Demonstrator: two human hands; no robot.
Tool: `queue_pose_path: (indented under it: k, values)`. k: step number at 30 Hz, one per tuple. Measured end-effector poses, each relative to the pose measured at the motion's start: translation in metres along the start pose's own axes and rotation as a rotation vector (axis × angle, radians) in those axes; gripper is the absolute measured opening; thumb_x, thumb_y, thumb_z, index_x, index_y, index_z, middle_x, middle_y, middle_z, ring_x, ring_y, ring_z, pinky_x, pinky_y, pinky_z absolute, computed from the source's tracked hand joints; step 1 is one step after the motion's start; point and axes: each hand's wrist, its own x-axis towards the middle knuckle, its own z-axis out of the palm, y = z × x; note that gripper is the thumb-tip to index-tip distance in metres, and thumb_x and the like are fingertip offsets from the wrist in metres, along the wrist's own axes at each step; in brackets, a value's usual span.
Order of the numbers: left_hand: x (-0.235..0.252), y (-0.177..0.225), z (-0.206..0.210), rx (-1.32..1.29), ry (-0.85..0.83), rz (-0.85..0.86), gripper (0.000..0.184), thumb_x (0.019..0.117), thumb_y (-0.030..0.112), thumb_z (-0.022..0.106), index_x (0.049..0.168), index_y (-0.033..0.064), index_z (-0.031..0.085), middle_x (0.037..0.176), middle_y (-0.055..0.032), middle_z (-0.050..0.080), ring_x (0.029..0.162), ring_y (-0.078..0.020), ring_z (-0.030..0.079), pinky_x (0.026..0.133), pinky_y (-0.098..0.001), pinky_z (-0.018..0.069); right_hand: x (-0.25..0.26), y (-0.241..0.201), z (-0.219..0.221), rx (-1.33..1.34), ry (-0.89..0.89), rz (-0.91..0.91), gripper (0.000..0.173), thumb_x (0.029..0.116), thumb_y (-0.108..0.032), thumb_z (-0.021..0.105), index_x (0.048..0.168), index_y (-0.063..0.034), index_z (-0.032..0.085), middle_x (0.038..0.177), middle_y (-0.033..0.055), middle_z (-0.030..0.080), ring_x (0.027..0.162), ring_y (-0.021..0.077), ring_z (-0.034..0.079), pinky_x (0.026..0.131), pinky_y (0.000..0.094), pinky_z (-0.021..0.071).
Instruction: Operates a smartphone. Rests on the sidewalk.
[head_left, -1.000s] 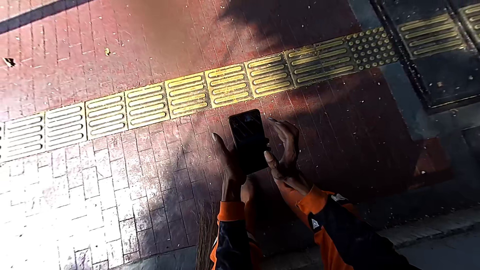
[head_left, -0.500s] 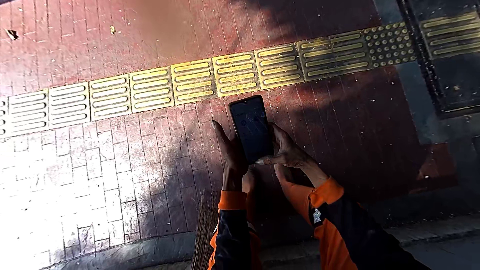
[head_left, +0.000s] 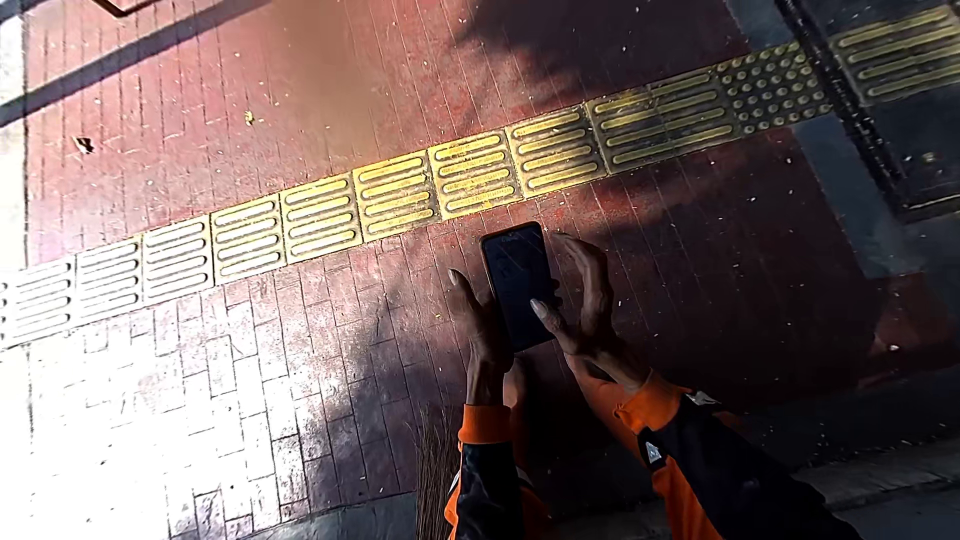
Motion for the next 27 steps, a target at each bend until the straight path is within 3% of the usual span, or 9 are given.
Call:
queue_pose_path:
  k: [2,4,7,13,15,17,22,27]
  values:
    - [-0.001,-0.001,0.009,0.027,0.037,-0.023,0.105,0.0875,0.085,-0.004,0.104,0.0106,0.069,0.085,-0.008,0.076,0.081,-0.0178,0.075,0.07,-0.0373,0.0637,-0.004,-0.001,0.002,-0.04,0.049,-0.112,0.082,0.092,-0.06,0.058,0.151,-0.0053,0.042,0.151,0.0193,0.048,0.138,0.0302,0.046,0.112,0.046,0.0419]
    - [-0.002,-0.002,0.012,0.042,0.038,-0.043,0.102,0.0903,0.082,-0.004,0.109,0.0106,0.067,0.087,-0.0063,0.075,0.082,-0.0155,0.074,0.072,-0.036,0.0629,-0.007,-0.003,0.004,-0.072,0.053,-0.156,0.082,0.0917,-0.065,0.056,0.153,-0.0134,0.04,0.156,0.0143,0.044,0.141,0.0297,0.042,0.113,0.0458,0.0391]
    - [-0.003,-0.001,0.017,0.053,0.062,-0.05,0.097,0.0947,0.077,-0.002,0.112,0.0089,0.065,0.087,-0.0061,0.075,0.082,-0.0144,0.074,0.072,-0.0348,0.0628,-0.008,-0.004,0.005,-0.103,0.05,-0.187,0.083,0.092,-0.067,0.053,0.154,-0.0142,0.04,0.159,0.0104,0.044,0.145,0.0293,0.038,0.118,0.0457,0.0313]
    - [0.0,-0.006,0.013,0.069,0.009,-0.072,0.098,0.0927,0.082,0.005,0.111,0.0071,0.065,0.088,-0.0064,0.075,0.082,-0.0153,0.074,0.071,-0.0354,0.0627,-0.007,-0.002,0.006,-0.194,0.019,-0.171,0.08,0.095,-0.068,0.045,0.153,-0.0138,0.043,0.158,0.0091,0.047,0.147,0.029,0.034,0.12,0.0478,0.0217]
    - [-0.001,-0.005,0.014,0.076,0.02,-0.067,0.097,0.0931,0.081,0.003,0.107,0.008,0.066,0.085,-0.0056,0.075,0.079,-0.015,0.074,0.07,-0.0349,0.0628,-0.008,-0.002,0.006,-0.184,0.049,-0.183,0.079,0.0957,-0.069,0.041,0.148,-0.0118,0.052,0.148,0.0141,0.052,0.139,0.0305,0.041,0.117,0.0508,0.0238]
    - [-0.002,-0.002,0.015,0.082,0.06,-0.051,0.096,0.0944,0.078,0.0,0.104,0.0089,0.066,0.081,-0.0053,0.075,0.077,-0.0147,0.074,0.067,-0.0344,0.063,-0.01,-0.003,0.006,-0.137,0.122,-0.221,0.075,0.0956,-0.071,0.039,0.137,-0.0126,0.06,0.139,0.0105,0.062,0.136,0.0274,0.047,0.118,0.0494,0.0238]
    - [-0.002,-0.001,0.012,0.076,0.08,-0.056,0.102,0.0918,0.08,-0.004,0.107,0.0078,0.066,0.084,-0.0075,0.076,0.08,-0.0166,0.075,0.07,-0.037,0.0631,-0.011,-0.004,0.006,-0.061,0.134,-0.203,0.08,0.0945,-0.076,0.038,0.148,-0.0188,0.051,0.148,0.007,0.052,0.14,0.0258,0.04,0.118,0.0458,0.0275]
    - [-0.002,0.0,0.013,0.034,0.069,-0.089,0.1,0.0918,0.08,-0.002,0.107,0.0088,0.066,0.084,-0.0072,0.075,0.079,-0.0168,0.075,0.068,-0.0364,0.0633,-0.012,-0.006,0.008,-0.056,0.073,-0.206,0.085,0.0932,-0.078,0.038,0.149,-0.0157,0.049,0.153,0.0098,0.047,0.143,0.027,0.038,0.118,0.0457,0.0287]
